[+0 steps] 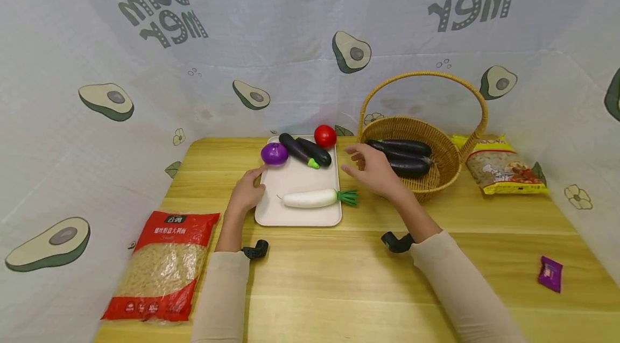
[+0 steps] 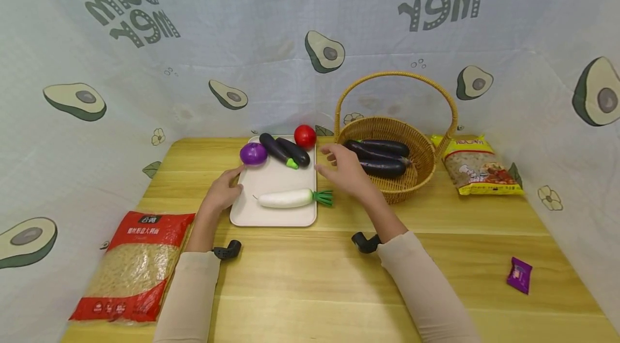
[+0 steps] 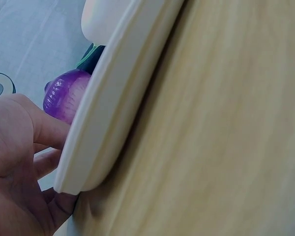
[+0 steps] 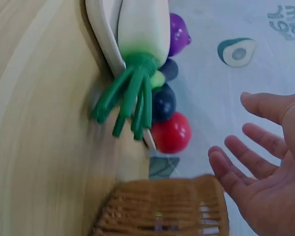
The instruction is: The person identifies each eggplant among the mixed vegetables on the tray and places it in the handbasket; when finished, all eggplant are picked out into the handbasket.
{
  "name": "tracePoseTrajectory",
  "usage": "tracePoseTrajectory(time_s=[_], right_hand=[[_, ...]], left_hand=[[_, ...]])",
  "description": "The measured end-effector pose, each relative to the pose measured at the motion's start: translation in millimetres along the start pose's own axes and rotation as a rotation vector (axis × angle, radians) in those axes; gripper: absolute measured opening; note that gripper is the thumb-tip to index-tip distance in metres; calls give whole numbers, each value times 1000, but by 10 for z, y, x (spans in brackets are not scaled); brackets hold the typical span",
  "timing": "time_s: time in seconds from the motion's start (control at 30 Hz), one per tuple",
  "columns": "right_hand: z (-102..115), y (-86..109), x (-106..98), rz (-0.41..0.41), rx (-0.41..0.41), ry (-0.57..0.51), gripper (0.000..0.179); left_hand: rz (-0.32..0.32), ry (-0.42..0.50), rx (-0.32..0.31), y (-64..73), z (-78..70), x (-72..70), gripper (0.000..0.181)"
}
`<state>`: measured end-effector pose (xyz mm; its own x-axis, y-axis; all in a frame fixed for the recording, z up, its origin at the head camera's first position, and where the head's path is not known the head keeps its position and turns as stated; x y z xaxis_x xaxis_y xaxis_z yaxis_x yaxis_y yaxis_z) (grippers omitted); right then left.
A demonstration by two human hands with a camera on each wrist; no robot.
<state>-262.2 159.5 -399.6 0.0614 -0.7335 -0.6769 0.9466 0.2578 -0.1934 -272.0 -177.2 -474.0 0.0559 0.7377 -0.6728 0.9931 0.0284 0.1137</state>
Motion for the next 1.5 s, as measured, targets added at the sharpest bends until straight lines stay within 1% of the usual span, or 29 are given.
tracePoseTrajectory(time_s=[0.2, 0.3, 0.47, 0.63, 0.83, 1.0, 1.13, 1.23, 1.5], right_hand=[[61, -131, 245, 70, 60, -119, 53], [76, -187, 351, 100, 63, -141, 55], [78, -254, 496, 125, 44, -119, 56], [94, -295, 583, 139, 45, -124, 56], [73, -350, 693, 154, 49, -101, 57], [82, -396, 773, 160, 55, -50, 59], [105, -435, 844, 174, 27, 19, 63], [115, -461, 897, 184, 14, 43, 66], [133, -498, 991, 190, 49, 52, 71]], left_hand=[[0, 12, -3, 3, 5, -1, 61], [-4, 17, -5, 7, 9, -2, 62], [-2, 18, -8, 15, 7, -4, 63], [-4, 33, -16, 13, 6, -10, 63], [-1, 38, -25, 16, 19, -12, 63], [-1, 18, -15, 8, 6, -15, 62], [-3, 4, -7, 12, -6, -15, 61], [-5, 4, -7, 16, -9, -16, 61], [-6, 16, -5, 10, 1, -4, 61]])
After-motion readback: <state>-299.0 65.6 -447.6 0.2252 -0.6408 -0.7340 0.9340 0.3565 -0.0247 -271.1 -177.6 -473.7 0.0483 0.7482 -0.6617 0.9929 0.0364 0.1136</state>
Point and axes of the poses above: each hand's wrist, its own y-axis away from the middle knuckle, its own x-axis out of the palm, z = x × y, the point moved 2 cm from there along -y, towards the middle knuckle, and after that the axes turned 3 degrees about -z, right-handed, at the moved point
